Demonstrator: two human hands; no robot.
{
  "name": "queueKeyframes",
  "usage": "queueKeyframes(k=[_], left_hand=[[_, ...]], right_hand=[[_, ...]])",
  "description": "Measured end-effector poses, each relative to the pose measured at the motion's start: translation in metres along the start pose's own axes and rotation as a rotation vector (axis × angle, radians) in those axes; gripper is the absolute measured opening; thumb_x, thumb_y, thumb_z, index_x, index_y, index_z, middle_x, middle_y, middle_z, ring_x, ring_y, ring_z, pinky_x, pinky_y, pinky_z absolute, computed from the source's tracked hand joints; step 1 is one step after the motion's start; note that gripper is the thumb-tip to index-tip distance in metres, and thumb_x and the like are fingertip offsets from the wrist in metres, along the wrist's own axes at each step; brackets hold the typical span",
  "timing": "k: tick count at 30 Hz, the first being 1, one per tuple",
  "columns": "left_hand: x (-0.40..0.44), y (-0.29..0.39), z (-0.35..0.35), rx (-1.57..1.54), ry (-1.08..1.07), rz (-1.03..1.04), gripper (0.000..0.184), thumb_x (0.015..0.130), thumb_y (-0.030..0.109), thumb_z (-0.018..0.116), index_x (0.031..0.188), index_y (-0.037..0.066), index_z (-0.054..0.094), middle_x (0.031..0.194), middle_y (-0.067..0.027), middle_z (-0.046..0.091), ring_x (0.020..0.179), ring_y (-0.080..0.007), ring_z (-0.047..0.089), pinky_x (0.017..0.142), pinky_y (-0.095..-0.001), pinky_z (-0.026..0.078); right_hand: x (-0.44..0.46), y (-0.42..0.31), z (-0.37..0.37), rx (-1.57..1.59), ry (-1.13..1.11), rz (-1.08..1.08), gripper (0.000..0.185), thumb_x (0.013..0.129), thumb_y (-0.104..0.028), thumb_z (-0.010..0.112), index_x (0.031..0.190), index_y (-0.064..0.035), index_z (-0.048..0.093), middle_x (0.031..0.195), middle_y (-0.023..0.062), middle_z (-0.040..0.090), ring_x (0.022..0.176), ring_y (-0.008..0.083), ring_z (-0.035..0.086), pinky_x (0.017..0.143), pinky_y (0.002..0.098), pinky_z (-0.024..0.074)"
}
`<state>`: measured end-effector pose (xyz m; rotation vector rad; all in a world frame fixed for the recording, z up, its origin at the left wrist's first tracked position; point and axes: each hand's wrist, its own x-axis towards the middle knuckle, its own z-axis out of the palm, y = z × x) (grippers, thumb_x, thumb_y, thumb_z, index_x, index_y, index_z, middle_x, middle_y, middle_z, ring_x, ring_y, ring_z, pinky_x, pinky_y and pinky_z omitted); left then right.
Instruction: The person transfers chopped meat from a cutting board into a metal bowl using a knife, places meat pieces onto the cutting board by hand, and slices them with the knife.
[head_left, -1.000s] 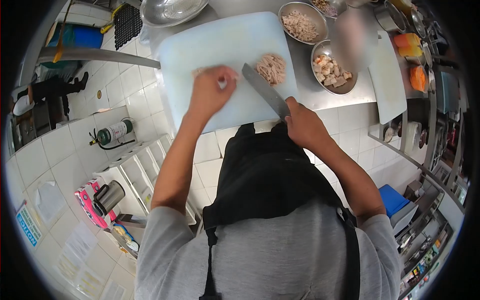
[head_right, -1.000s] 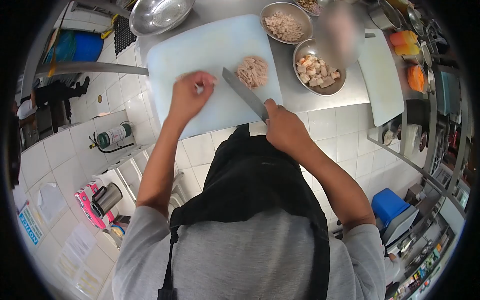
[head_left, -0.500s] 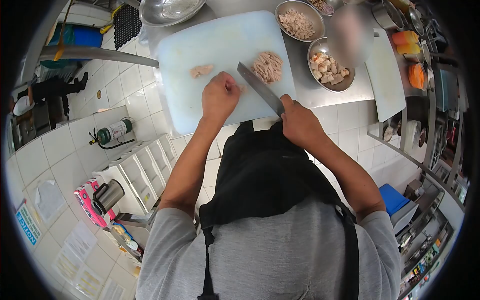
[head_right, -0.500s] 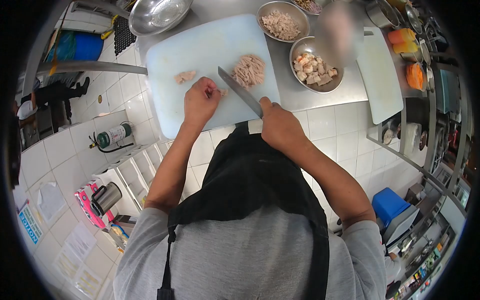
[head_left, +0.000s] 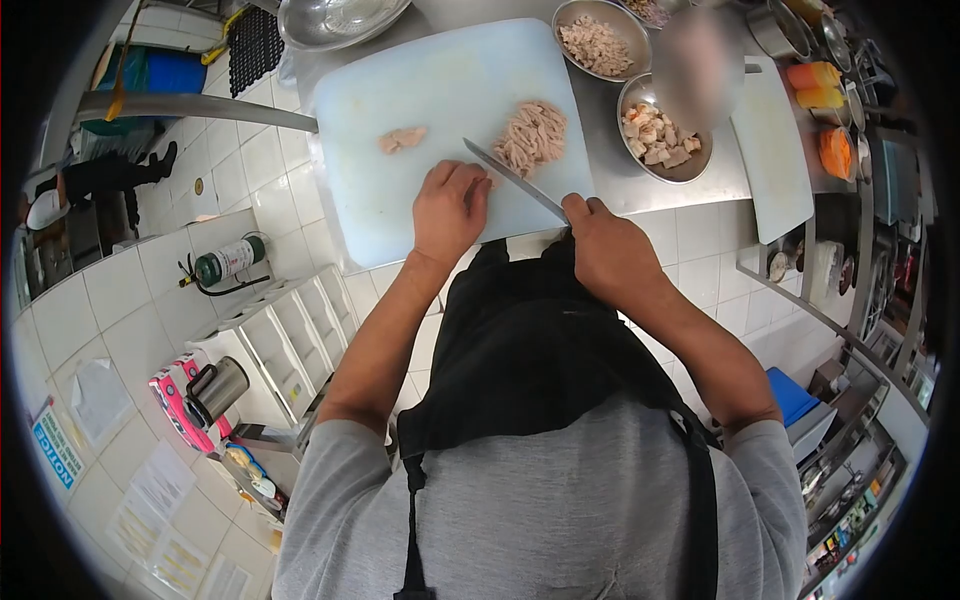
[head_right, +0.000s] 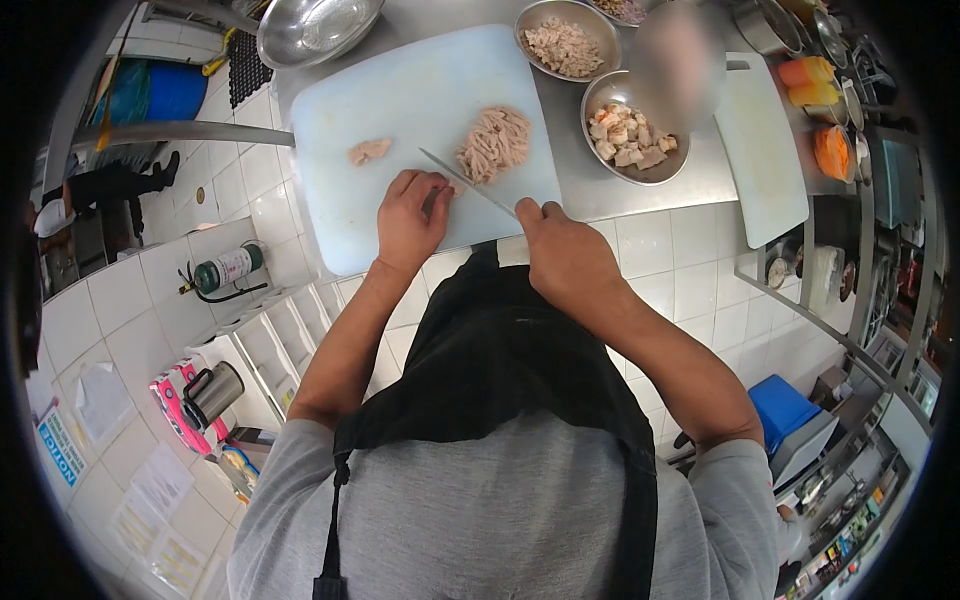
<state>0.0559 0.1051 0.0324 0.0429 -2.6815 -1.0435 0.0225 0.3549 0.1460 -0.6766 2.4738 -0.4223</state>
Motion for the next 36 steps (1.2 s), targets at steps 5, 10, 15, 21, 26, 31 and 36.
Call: queueKeyframes(k=[5,10,15,21,26,31,36], left_hand=[[-0.001,-0.005,-0.001,-0.005,-0.057,-0.057,0.009,0.093,0.013,0.081,0.101,0.010,0.077,0.097,-0.0098,0.071,0.096,-0.0357,0.070,0.081,-0.0472,0.059],[0.001,-0.008,0.000,0.006,-0.015,0.012,0.009,0.092,0.011,0.085,0.096,0.007,0.078,0.096,-0.0095,0.074,0.086,-0.0320,0.072,0.074,-0.0431,0.060],[-0.003,-0.010,-0.001,0.023,-0.011,-0.013,0.012,0.091,0.011,0.086,0.100,0.007,0.080,0.096,-0.0094,0.074,0.089,-0.0324,0.073,0.076,-0.0437,0.061],[-0.006,-0.008,-0.006,-0.052,-0.034,-0.012,0.011,0.091,0.006,0.079,0.101,0.008,0.079,0.096,-0.0108,0.072,0.096,-0.0364,0.069,0.081,-0.0482,0.059],[-0.008,-0.012,-0.005,-0.097,-0.023,-0.012,0.014,0.090,0.002,0.076,0.102,0.008,0.080,0.097,-0.0114,0.072,0.096,-0.0365,0.070,0.083,-0.0484,0.059],[-0.010,-0.014,-0.005,-0.098,-0.028,-0.039,0.013,0.090,0.000,0.076,0.101,0.008,0.079,0.097,-0.0113,0.073,0.096,-0.0360,0.070,0.083,-0.0475,0.059],[-0.013,-0.015,-0.007,-0.079,-0.050,-0.032,0.012,0.090,0.000,0.076,0.099,0.006,0.079,0.096,-0.0103,0.072,0.098,-0.0367,0.070,0.086,-0.0473,0.059]], right_hand=[[0.008,-0.004,0.014,-0.012,0.018,-0.034,0.027,0.097,-0.001,0.055,0.124,0.0019,0.054,0.103,0.0265,0.068,0.086,0.0472,0.075,0.074,0.0554,0.0622],[0.027,-0.013,0.002,-0.049,0.002,-0.092,0.025,0.100,-0.003,0.054,0.124,0.0017,0.054,0.105,0.0273,0.068,0.085,0.0468,0.075,0.074,0.0553,0.0624],[0.020,-0.014,0.016,-0.028,-0.003,-0.051,0.025,0.100,-0.003,0.054,0.125,0.0010,0.054,0.105,0.0275,0.068,0.084,0.0466,0.075,0.074,0.0556,0.0621],[0.034,-0.024,-0.004,-0.045,-0.046,-0.102,0.027,0.100,-0.003,0.053,0.127,0.0010,0.053,0.107,0.0288,0.067,0.087,0.0493,0.074,0.078,0.0576,0.0613],[0.033,-0.016,0.019,-0.007,-0.037,-0.053,0.030,0.099,-0.001,0.054,0.129,0.0013,0.053,0.107,0.0296,0.067,0.088,0.0497,0.074,0.079,0.0587,0.0602],[0.029,-0.025,-0.003,0.012,-0.100,-0.055,0.035,0.098,-0.001,0.054,0.133,0.0025,0.052,0.108,0.0298,0.068,0.091,0.0508,0.074,0.081,0.0609,0.0600],[0.038,-0.018,0.017,0.035,-0.069,-0.023,0.033,0.095,0.002,0.055,0.127,0.0009,0.050,0.108,0.0306,0.068,0.093,0.0531,0.072,0.082,0.0611,0.0582]])
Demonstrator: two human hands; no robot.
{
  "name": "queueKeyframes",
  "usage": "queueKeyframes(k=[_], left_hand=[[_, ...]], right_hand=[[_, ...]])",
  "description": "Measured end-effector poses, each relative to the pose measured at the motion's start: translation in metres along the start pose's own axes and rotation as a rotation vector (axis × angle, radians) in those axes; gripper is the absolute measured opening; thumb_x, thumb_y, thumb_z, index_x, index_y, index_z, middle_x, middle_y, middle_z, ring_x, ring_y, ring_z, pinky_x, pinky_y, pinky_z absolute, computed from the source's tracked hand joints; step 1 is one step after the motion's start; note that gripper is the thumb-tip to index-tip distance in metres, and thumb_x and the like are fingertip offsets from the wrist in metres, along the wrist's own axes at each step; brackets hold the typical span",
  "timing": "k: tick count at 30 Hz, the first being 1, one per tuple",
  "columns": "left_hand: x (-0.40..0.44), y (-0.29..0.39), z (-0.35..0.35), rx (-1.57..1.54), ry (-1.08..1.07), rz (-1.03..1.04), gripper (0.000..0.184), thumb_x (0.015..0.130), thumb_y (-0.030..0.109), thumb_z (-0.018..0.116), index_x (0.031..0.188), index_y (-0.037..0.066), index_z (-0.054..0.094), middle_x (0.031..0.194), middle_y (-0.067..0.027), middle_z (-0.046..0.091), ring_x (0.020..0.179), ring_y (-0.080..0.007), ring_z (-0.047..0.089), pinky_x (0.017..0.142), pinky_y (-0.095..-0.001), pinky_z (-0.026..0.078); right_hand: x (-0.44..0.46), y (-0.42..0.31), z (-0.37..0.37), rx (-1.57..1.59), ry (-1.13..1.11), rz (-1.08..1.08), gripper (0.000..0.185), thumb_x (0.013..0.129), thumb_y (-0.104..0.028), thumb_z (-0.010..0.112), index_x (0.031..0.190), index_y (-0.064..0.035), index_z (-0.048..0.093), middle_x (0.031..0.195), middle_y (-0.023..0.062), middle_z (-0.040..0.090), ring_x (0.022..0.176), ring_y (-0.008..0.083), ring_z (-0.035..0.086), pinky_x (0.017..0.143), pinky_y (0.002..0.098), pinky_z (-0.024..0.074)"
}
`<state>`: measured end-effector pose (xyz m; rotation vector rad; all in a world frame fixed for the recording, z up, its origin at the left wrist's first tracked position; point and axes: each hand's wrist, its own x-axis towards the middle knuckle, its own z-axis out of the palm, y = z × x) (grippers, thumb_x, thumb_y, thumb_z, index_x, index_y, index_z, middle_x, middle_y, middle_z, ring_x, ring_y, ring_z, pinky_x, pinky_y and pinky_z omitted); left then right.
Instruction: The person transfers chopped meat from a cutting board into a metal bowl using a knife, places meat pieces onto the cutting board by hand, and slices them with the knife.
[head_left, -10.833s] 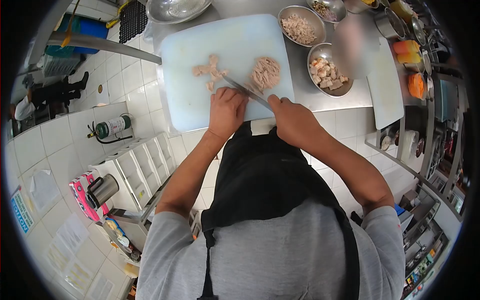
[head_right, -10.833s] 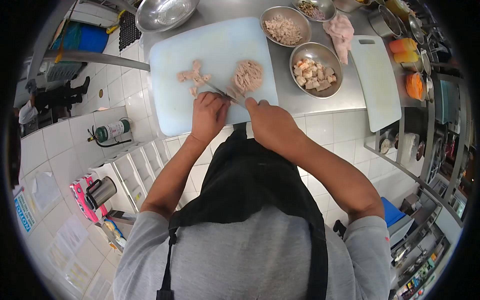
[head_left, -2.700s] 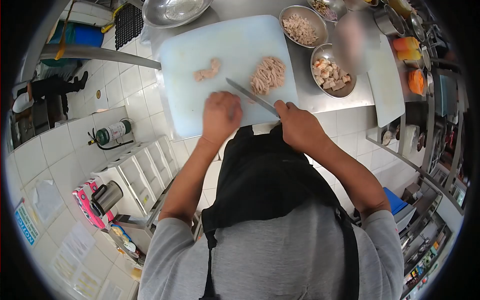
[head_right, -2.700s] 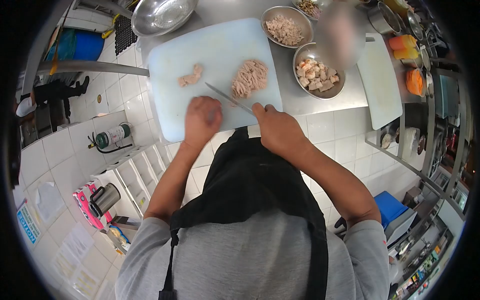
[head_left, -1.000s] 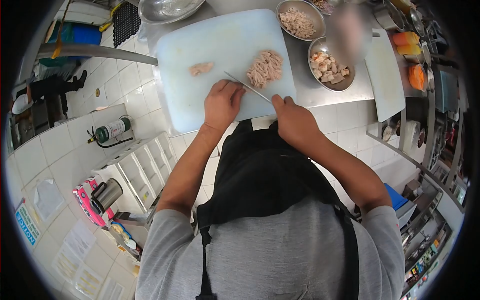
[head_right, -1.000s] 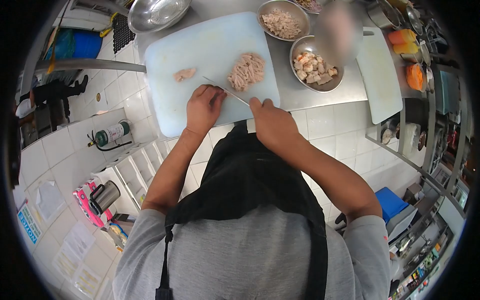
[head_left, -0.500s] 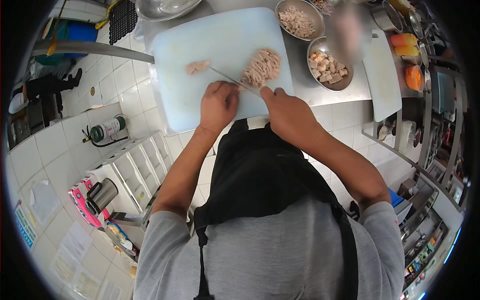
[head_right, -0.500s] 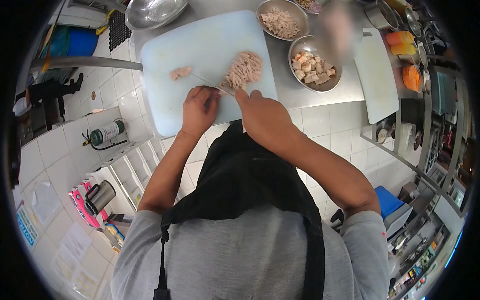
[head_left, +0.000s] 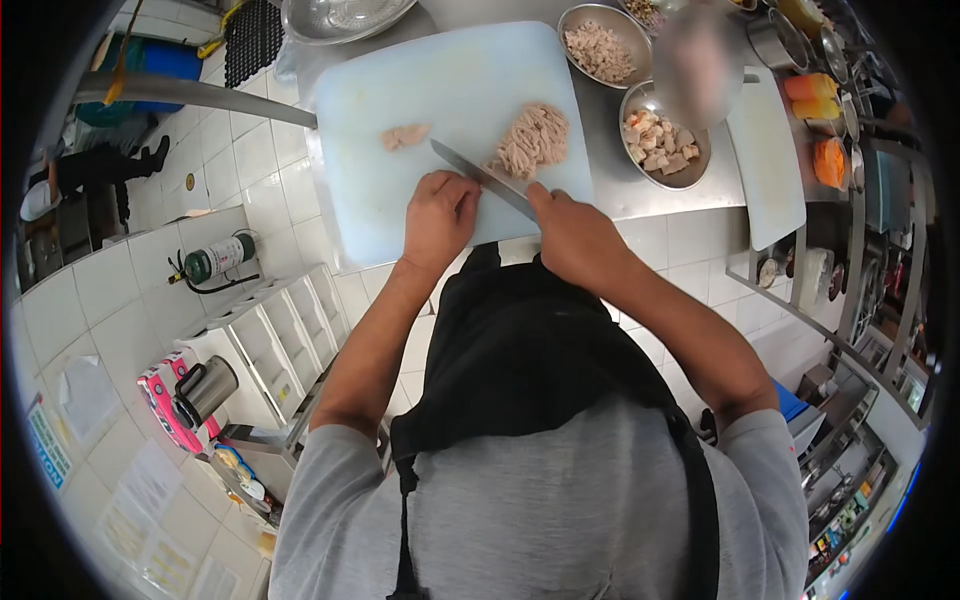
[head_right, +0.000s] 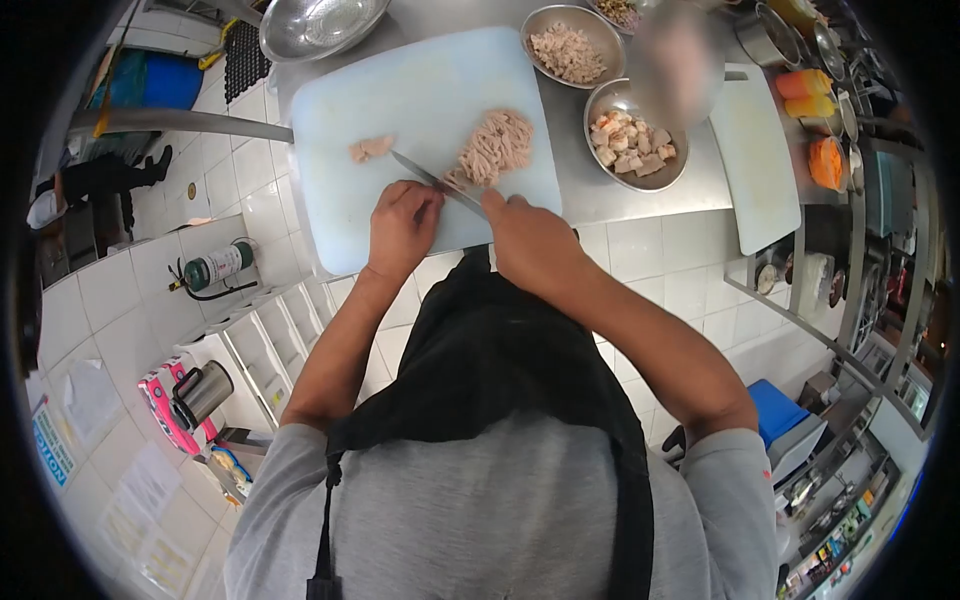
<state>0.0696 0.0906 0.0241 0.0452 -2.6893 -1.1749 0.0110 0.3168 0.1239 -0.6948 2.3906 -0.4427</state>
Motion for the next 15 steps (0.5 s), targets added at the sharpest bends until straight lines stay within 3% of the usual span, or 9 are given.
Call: queueKeyframes(k=[3,6,9,12,15], left_hand=[[0.001,-0.005,-0.020,0.057,-0.001,0.069,0.011,0.089,0.001,0.077,0.098,0.006,0.078,0.099,-0.0115,0.072,0.100,-0.0377,0.069,0.089,-0.0473,0.059],[0.020,-0.019,-0.045,0.180,0.235,-0.128,0.015,0.089,0.002,0.078,0.103,0.007,0.080,0.105,-0.0129,0.073,0.105,-0.0372,0.069,0.091,-0.0466,0.059],[0.051,-0.030,-0.058,0.290,0.236,-0.038,0.020,0.091,0.003,0.078,0.109,0.010,0.083,0.109,-0.0141,0.073,0.107,-0.0368,0.069,0.093,-0.0457,0.059],[0.057,-0.049,-0.061,0.182,0.041,-0.140,0.026,0.092,0.002,0.078,0.115,0.010,0.083,0.114,-0.0137,0.075,0.111,-0.0346,0.071,0.098,-0.0459,0.059],[0.037,-0.035,-0.039,0.184,-0.022,0.024,0.024,0.092,0.000,0.077,0.113,0.010,0.084,0.113,-0.0131,0.075,0.112,-0.0351,0.071,0.098,-0.0444,0.059]], right_hand=[[-0.002,-0.005,-0.016,0.009,0.007,-0.039,0.034,0.096,0.000,0.055,0.130,0.0024,0.051,0.107,0.0302,0.069,0.093,0.0513,0.074,0.082,0.0602,0.0597],[-0.025,-0.007,-0.013,0.057,-0.022,0.008,0.034,0.096,0.000,0.054,0.130,0.0023,0.050,0.106,0.0304,0.070,0.094,0.0516,0.074,0.083,0.0597,0.0596],[-0.028,0.001,0.001,0.070,-0.045,0.032,0.033,0.097,-0.001,0.055,0.129,0.0018,0.051,0.107,0.0309,0.070,0.096,0.0520,0.074,0.087,0.0599,0.0591],[-0.023,0.009,0.009,0.105,-0.003,0.060,0.029,0.100,-0.003,0.057,0.128,0.0016,0.050,0.110,0.0314,0.071,0.100,0.0526,0.073,0.091,0.0609,0.0579],[-0.018,0.019,0.007,0.149,0.033,0.131,0.027,0.103,-0.007,0.058,0.127,0.0016,0.049,0.111,0.0314,0.071,0.103,0.0531,0.073,0.093,0.0618,0.0570]])
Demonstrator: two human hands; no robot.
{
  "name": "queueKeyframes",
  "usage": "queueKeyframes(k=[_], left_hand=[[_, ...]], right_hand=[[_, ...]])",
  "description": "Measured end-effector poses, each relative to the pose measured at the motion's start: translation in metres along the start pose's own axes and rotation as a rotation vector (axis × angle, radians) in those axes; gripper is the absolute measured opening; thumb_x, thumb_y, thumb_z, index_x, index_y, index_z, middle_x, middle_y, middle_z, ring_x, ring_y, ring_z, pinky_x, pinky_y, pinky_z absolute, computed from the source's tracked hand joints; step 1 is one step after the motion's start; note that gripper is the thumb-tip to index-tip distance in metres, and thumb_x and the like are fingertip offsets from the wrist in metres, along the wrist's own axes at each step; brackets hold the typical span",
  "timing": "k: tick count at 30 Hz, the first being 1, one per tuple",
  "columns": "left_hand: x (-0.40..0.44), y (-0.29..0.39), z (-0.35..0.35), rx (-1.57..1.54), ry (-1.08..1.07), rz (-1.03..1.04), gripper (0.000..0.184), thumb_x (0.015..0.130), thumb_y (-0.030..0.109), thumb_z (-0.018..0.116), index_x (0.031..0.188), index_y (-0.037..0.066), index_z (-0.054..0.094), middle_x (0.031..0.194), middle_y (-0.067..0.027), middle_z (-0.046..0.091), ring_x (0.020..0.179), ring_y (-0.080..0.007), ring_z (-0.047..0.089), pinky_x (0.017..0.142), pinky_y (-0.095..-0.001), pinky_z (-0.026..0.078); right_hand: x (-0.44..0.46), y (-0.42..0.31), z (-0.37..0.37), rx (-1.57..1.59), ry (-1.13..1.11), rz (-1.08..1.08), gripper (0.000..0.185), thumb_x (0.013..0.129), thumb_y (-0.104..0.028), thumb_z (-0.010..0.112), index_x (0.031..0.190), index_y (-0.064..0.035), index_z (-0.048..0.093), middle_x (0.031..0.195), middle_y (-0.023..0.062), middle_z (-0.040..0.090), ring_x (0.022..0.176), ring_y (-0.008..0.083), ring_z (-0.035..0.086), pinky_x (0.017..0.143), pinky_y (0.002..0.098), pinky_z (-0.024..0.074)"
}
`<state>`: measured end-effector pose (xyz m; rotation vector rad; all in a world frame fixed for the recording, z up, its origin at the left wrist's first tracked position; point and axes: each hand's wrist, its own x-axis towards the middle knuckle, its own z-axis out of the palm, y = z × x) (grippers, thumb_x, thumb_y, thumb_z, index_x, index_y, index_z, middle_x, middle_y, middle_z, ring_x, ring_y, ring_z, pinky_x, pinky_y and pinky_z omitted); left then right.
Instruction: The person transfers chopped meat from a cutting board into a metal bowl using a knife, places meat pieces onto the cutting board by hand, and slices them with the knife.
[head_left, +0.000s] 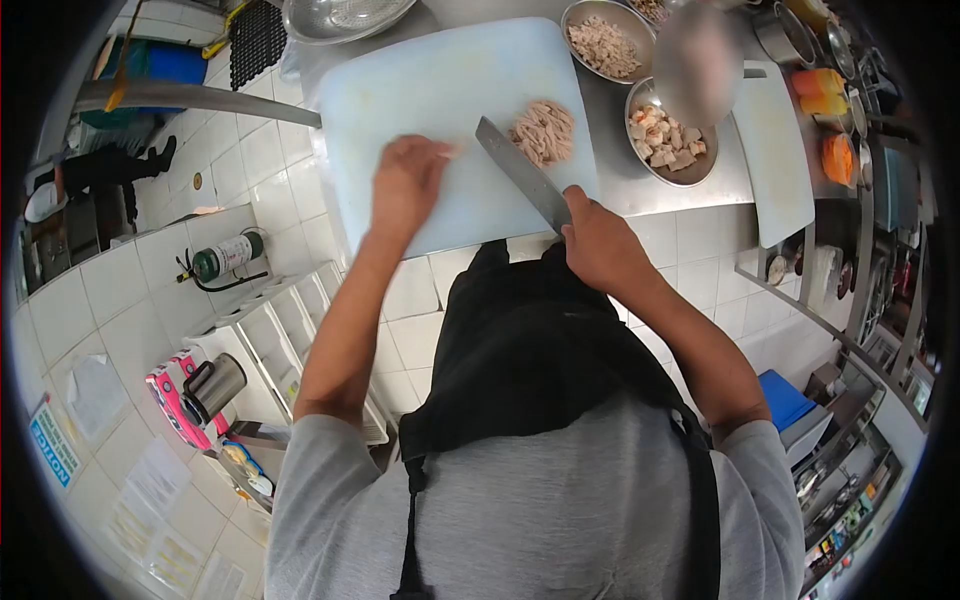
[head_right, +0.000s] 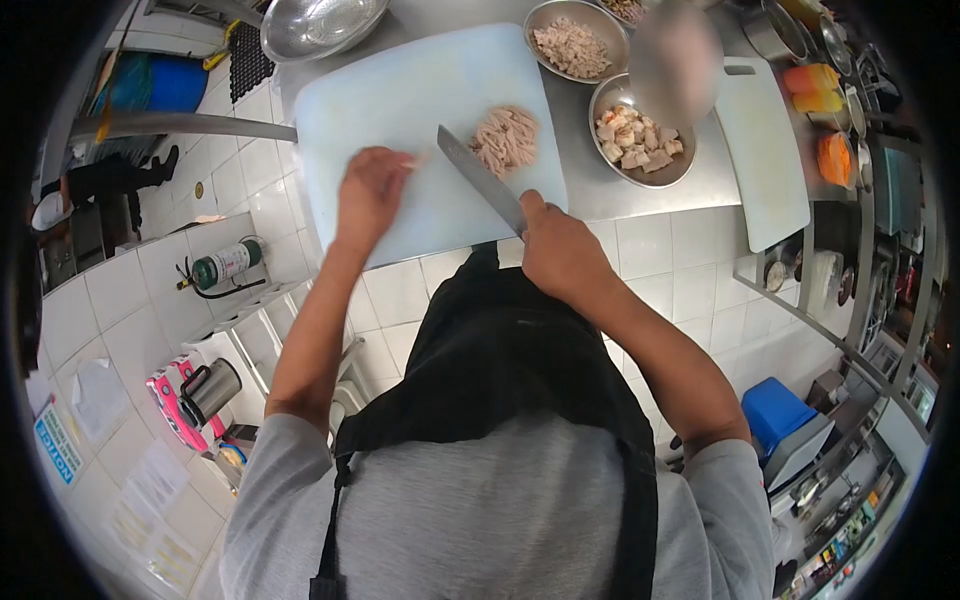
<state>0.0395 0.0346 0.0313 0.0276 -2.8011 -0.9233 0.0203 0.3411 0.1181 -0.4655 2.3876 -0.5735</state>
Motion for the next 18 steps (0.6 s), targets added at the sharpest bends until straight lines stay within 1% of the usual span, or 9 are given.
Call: queueKeyframes(k=[1,3,6,9,12,15,18], left_hand=[[-0.008,0.015,0.009,-0.060,0.018,0.087,0.019,0.092,0.002,0.078,0.109,0.010,0.084,0.114,-0.0118,0.075,0.111,-0.0343,0.070,0.096,-0.0451,0.060],[-0.022,0.038,0.024,-0.169,-0.059,0.189,0.025,0.090,0.000,0.078,0.113,0.010,0.083,0.118,-0.0109,0.074,0.115,-0.0350,0.068,0.096,-0.0453,0.060],[-0.030,0.051,0.027,-0.217,0.023,0.122,0.029,0.088,0.001,0.079,0.116,0.010,0.080,0.120,-0.0088,0.072,0.115,-0.0353,0.066,0.097,-0.0460,0.059],[-0.031,0.052,0.016,-0.181,0.079,0.089,0.030,0.087,0.003,0.080,0.116,0.010,0.078,0.118,-0.0083,0.070,0.113,-0.0349,0.064,0.096,-0.0467,0.056],[-0.022,0.052,0.018,-0.115,-0.075,0.169,0.023,0.086,0.006,0.081,0.109,0.008,0.078,0.114,-0.0082,0.069,0.108,-0.0342,0.064,0.093,-0.0471,0.054],[-0.018,0.057,0.019,0.010,-0.115,0.146,0.019,0.086,0.007,0.082,0.105,0.008,0.078,0.114,-0.0081,0.070,0.105,-0.0342,0.064,0.091,-0.0470,0.053],[-0.021,0.054,0.024,0.006,-0.084,0.144,0.016,0.087,0.009,0.082,0.103,0.008,0.079,0.113,-0.0071,0.071,0.103,-0.0340,0.063,0.090,-0.0471,0.053]], right_hand=[[0.003,0.003,0.000,0.010,-0.006,-0.001,0.027,0.104,-0.008,0.059,0.128,0.0016,0.049,0.111,0.0314,0.071,0.103,0.0532,0.073,0.093,0.0620,0.0570],[0.005,0.005,0.000,0.020,-0.017,0.001,0.028,0.104,-0.008,0.059,0.128,0.0015,0.048,0.112,0.0315,0.071,0.104,0.0534,0.072,0.093,0.0623,0.0570],[0.007,0.004,-0.001,0.007,-0.020,0.014,0.030,0.101,-0.005,0.058,0.129,0.0012,0.048,0.112,0.0320,0.071,0.103,0.0536,0.073,0.093,0.0622,0.0574],[0.005,0.002,0.002,-0.023,-0.016,0.006,0.031,0.098,-0.002,0.058,0.128,0.0014,0.049,0.111,0.0319,0.070,0.101,0.0532,0.073,0.090,0.0616,0.0585],[0.003,-0.004,-0.006,-0.085,0.009,-0.059,0.032,0.097,-0.001,0.057,0.128,0.0018,0.049,0.107,0.0306,0.069,0.095,0.0519,0.074,0.084,0.0600,0.0603],[-0.012,-0.009,-0.016,-0.132,0.020,-0.125,0.031,0.097,-0.002,0.057,0.127,0.0019,0.050,0.103,0.0289,0.067,0.089,0.0502,0.074,0.078,0.0583,0.0614],[-0.023,-0.007,-0.011,-0.105,0.034,-0.157,0.030,0.097,-0.002,0.056,0.126,0.0018,0.051,0.101,0.0281,0.067,0.085,0.0491,0.074,0.075,0.0574,0.0613]])
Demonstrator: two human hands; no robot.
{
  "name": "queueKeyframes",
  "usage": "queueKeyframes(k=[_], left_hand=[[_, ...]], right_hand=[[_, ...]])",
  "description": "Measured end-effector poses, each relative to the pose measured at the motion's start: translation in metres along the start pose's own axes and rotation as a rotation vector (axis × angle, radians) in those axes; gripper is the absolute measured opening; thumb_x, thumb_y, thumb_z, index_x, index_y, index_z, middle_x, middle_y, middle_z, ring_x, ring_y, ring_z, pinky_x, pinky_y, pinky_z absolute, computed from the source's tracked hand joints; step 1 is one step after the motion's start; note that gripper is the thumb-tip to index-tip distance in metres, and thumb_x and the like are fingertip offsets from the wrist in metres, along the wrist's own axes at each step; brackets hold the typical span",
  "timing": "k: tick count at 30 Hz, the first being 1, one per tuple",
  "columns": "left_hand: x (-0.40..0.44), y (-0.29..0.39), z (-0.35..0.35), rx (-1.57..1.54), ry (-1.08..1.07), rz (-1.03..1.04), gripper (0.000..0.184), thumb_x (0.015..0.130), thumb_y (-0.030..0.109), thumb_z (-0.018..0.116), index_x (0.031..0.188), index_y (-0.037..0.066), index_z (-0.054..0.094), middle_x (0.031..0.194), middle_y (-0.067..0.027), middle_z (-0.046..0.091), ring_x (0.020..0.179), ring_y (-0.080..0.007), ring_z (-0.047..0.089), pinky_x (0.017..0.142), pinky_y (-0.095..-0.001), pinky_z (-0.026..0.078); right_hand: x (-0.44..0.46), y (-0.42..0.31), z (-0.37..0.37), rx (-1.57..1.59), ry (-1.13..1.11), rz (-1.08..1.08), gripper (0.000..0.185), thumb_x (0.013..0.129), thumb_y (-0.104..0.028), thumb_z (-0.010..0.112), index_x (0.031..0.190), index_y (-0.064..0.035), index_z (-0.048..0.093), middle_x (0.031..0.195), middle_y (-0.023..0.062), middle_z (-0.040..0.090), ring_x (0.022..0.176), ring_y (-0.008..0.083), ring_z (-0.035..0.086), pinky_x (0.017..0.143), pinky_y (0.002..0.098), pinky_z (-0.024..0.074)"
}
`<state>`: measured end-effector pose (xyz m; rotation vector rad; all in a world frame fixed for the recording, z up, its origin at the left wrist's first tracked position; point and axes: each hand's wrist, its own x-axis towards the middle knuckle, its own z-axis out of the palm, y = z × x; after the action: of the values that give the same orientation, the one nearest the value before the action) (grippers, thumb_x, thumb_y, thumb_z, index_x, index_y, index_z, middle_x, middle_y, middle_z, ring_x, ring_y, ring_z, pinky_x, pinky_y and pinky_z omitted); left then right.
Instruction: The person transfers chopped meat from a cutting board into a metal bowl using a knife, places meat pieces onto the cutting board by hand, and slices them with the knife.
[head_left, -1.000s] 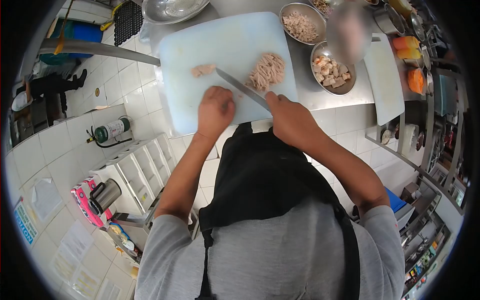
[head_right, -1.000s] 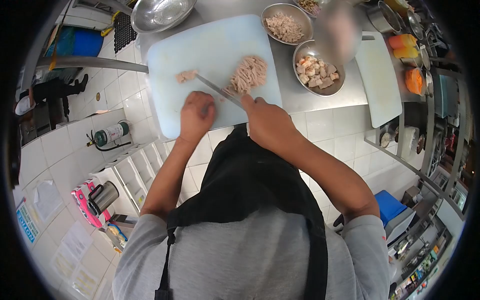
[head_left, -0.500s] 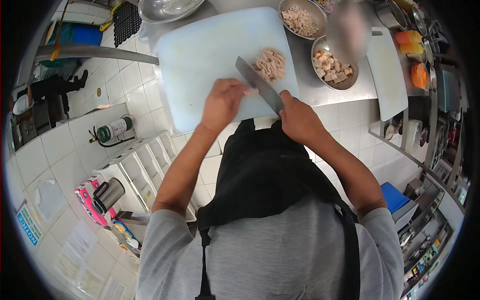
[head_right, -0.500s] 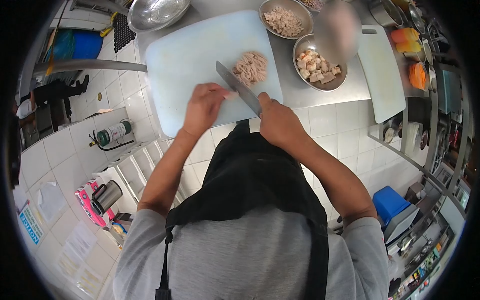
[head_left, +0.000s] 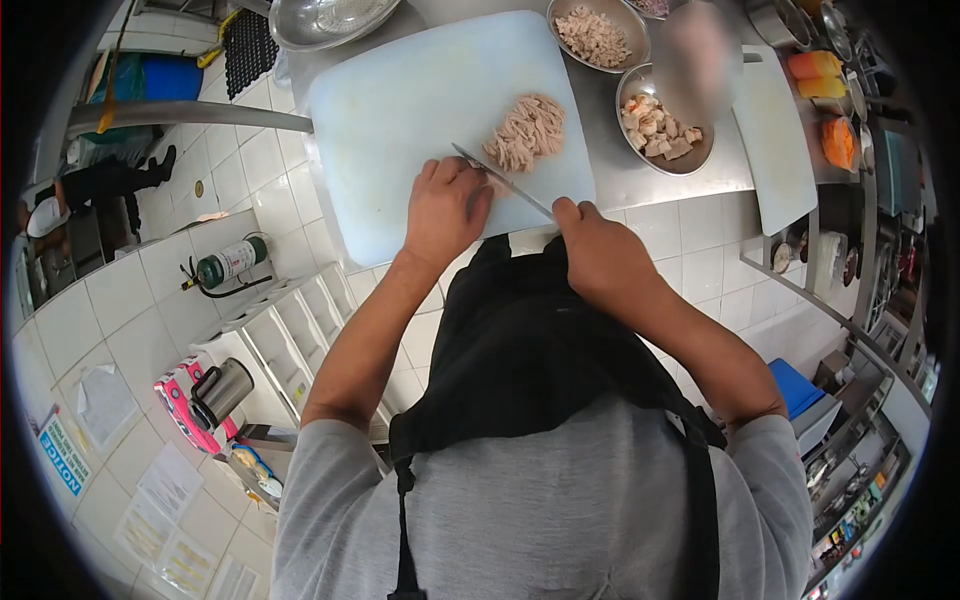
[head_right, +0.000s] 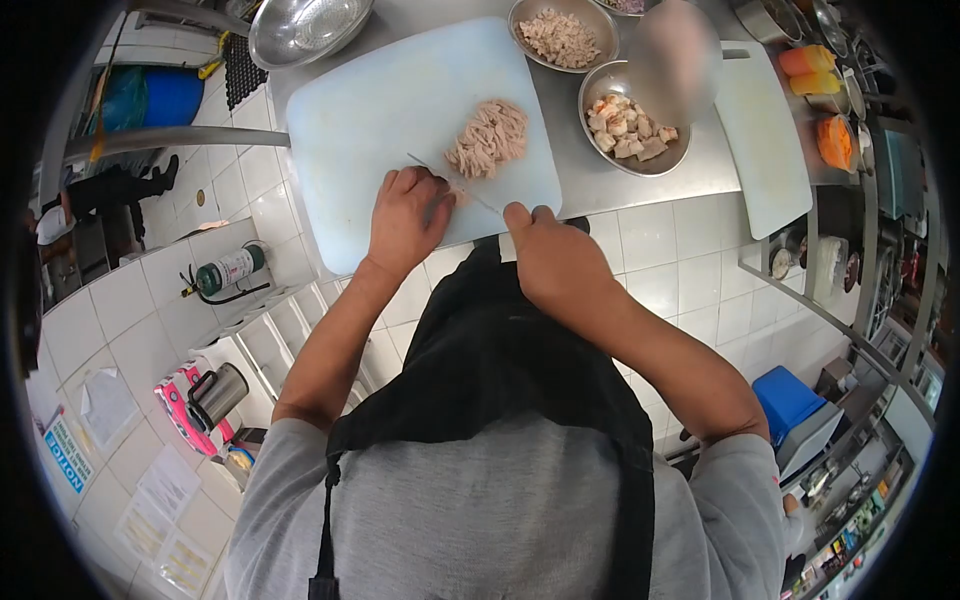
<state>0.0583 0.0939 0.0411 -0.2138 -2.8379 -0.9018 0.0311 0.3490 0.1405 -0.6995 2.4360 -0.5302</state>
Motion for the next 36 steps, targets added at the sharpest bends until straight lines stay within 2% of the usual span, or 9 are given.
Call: queueKeyframes(k=[5,9,12,15,18,23,26,30,36], left_hand=[[0.000,0.000,0.005,-0.011,0.019,0.017,0.017,0.086,0.010,0.082,0.103,0.010,0.080,0.112,-0.0056,0.072,0.103,-0.0330,0.064,0.089,-0.0473,0.052],[-0.002,0.003,0.003,0.004,0.034,-0.021,0.016,0.086,0.010,0.084,0.101,0.010,0.079,0.112,-0.0044,0.072,0.105,-0.0319,0.065,0.088,-0.0475,0.051],[-0.002,0.005,0.002,0.027,0.038,-0.030,0.017,0.087,0.011,0.086,0.101,0.006,0.078,0.107,-0.0080,0.073,0.103,-0.0331,0.066,0.093,-0.0460,0.053],[0.001,0.014,-0.003,0.079,0.152,-0.112,0.021,0.086,0.014,0.088,0.102,0.006,0.076,0.104,-0.0079,0.072,0.103,-0.0336,0.065,0.092,-0.0462,0.052],[-0.003,0.009,-0.004,0.071,0.065,-0.122,0.023,0.086,0.016,0.089,0.102,0.006,0.075,0.102,-0.0077,0.070,0.102,-0.0341,0.064,0.091,-0.0462,0.051],[-0.010,-0.001,0.002,0.007,0.080,-0.095,0.023,0.086,0.018,0.088,0.104,0.010,0.076,0.106,-0.0051,0.070,0.106,-0.0328,0.063,0.087,-0.0480,0.049],[-0.010,-0.002,0.006,0.015,0.082,-0.072,0.023,0.086,0.018,0.088,0.104,0.010,0.077,0.106,-0.0053,0.070,0.106,-0.0328,0.064,0.087,-0.0483,0.049],[-0.007,-0.001,0.003,0.038,0.075,-0.074,0.022,0.087,0.018,0.087,0.104,0.010,0.077,0.107,-0.0057,0.071,0.105,-0.0328,0.064,0.087,-0.0482,0.050],[-0.011,-0.003,0.007,0.009,0.112,-0.061,0.021,0.087,0.013,0.087,0.104,0.007,0.077,0.108,-0.0101,0.074,0.105,-0.0359,0.066,0.093,-0.0475,0.053]], right_hand=[[0.030,-0.001,0.008,-0.051,0.009,-0.062,0.027,0.099,-0.004,0.055,0.125,0.0023,0.051,0.102,0.0285,0.067,0.086,0.0493,0.074,0.075,0.0577,0.0609],[0.019,-0.010,0.004,-0.009,-0.003,-0.019,0.028,0.100,-0.005,0.055,0.127,0.0027,0.052,0.103,0.0297,0.068,0.085,0.0491,0.074,0.074,0.0574,0.0612],[0.031,0.001,0.020,-0.014,0.005,-0.016,0.029,0.100,-0.005,0.055,0.128,0.0033,0.053,0.104,0.0305,0.069,0.083,0.0490,0.075,0.073,0.0572,0.0612],[0.043,-0.008,0.010,-0.032,-0.006,-0.042,0.030,0.101,-0.005,0.055,0.129,0.0036,0.052,0.104,0.0309,0.069,0.084,0.0494,0.075,0.074,0.0574,0.0613],[0.040,-0.014,-0.006,-0.051,-0.024,-0.056,0.029,0.101,-0.005,0.055,0.128,0.0034,0.053,0.104,0.0309,0.069,0.086,0.0496,0.075,0.076,0.0575,0.0615],[0.012,-0.021,-0.008,-0.048,-0.042,0.018,0.027,0.101,-0.004,0.054,0.127,0.0032,0.053,0.103,0.0299,0.068,0.087,0.0490,0.075,0.076,0.0576,0.0613],[0.029,-0.015,0.019,-0.048,-0.013,0.018,0.027,0.101,-0.004,0.054,0.127,0.0026,0.053,0.103,0.0295,0.068,0.087,0.0490,0.075,0.076,0.0582,0.0610],[0.042,-0.026,-0.006,-0.075,-0.025,-0.045,0.028,0.100,-0.003,0.055,0.127,0.0016,0.053,0.104,0.0297,0.068,0.088,0.0497,0.075,0.078,0.0589,0.0609],[0.030,-0.015,0.016,-0.033,-0.040,0.033,0.032,0.099,-0.002,0.057,0.130,0.0027,0.052,0.104,0.0296,0.068,0.088,0.0498,0.075,0.080,0.0589,0.0609]])
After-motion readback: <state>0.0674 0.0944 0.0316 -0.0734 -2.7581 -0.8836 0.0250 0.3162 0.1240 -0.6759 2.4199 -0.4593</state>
